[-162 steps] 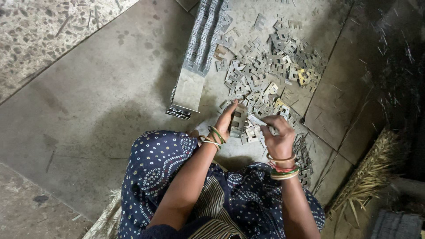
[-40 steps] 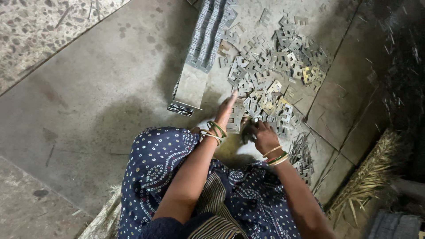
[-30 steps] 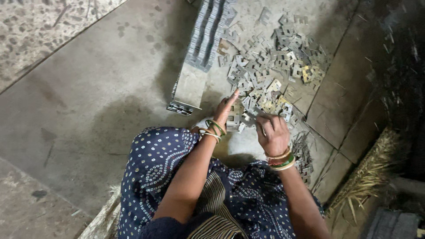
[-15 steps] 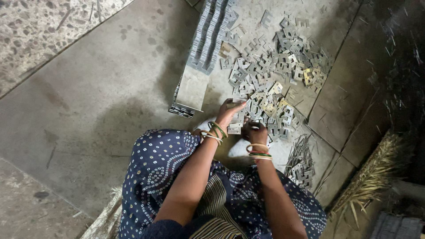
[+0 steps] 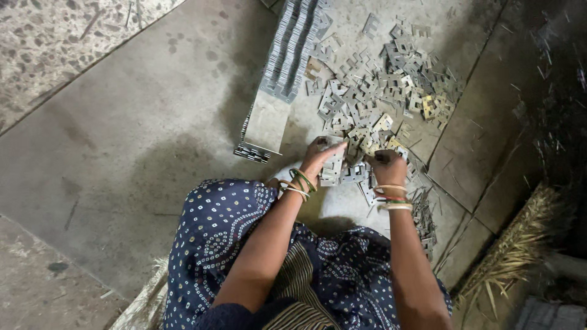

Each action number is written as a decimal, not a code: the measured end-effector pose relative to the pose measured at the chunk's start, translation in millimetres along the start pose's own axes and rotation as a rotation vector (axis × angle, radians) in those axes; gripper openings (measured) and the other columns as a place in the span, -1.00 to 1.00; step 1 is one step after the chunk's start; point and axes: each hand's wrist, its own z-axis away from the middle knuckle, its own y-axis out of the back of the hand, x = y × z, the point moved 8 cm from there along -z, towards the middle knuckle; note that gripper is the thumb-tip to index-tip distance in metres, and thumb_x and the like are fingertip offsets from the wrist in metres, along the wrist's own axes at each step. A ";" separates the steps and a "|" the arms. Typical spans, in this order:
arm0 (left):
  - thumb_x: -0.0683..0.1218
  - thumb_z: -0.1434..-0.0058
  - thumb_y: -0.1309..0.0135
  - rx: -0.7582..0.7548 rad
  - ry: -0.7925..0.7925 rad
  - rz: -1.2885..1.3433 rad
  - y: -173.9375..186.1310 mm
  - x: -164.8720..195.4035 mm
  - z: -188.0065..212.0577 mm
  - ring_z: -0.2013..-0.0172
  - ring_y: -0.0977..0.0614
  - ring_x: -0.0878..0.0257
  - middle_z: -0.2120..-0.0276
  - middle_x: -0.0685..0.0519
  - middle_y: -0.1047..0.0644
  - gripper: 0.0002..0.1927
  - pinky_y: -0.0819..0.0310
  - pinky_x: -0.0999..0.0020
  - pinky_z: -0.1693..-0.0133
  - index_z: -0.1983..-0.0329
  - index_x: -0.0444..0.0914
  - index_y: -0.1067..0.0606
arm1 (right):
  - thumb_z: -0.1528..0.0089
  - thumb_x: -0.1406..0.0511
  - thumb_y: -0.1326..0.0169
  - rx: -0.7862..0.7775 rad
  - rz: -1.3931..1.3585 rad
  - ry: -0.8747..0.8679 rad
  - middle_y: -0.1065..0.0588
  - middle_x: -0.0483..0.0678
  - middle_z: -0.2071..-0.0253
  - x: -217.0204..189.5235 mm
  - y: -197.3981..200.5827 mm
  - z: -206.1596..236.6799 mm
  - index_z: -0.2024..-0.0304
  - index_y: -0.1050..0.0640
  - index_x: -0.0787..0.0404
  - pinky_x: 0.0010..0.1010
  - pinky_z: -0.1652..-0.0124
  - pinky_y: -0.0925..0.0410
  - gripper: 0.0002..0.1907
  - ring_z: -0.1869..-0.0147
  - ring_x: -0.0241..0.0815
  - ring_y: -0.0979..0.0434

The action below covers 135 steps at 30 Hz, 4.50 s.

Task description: The person sits on the floor and repeatedly picks up small metal parts from a pile, separates them, and places them into a long metal tray. The person handles the parts one at a time and occasionally adjusts the tray.

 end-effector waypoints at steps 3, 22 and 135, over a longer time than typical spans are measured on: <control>-0.08 -0.08 -0.32 -0.017 0.007 0.029 0.4 -2.0 -3.7 0.37 -0.67 0.29 0.31 0.10 -0.62 -0.68 -0.65 0.27 0.38 0.12 -0.20 -0.54 | -0.09 0.34 -0.27 0.185 0.262 0.427 -0.59 0.22 0.13 -17.9 -8.7 -4.2 0.00 -0.59 0.30 -0.08 0.15 -0.52 -0.59 0.15 0.24 -0.65; 0.04 -0.21 -0.27 -0.053 0.175 -0.038 0.8 -13.1 6.4 0.19 -0.65 0.12 0.18 -0.01 -0.64 -0.60 -0.54 0.14 0.14 -0.04 -0.24 -0.59 | -0.23 0.52 -0.09 0.058 0.253 0.452 -0.58 0.19 -0.09 -23.1 7.3 9.3 -0.16 -0.57 0.26 -0.08 -0.16 -0.45 -0.57 -0.17 0.16 -0.58; -0.05 -0.16 -0.30 0.060 -0.120 0.097 28.9 8.3 -7.7 0.35 -0.65 0.28 0.23 0.05 -0.63 -0.65 -0.60 0.36 0.39 0.02 -0.25 -0.59 | -0.25 0.33 -0.15 -0.208 0.386 0.277 -0.61 0.25 0.38 -47.1 -80.4 13.7 0.03 -0.59 0.25 -0.01 0.33 -0.49 -0.76 0.40 0.21 -0.62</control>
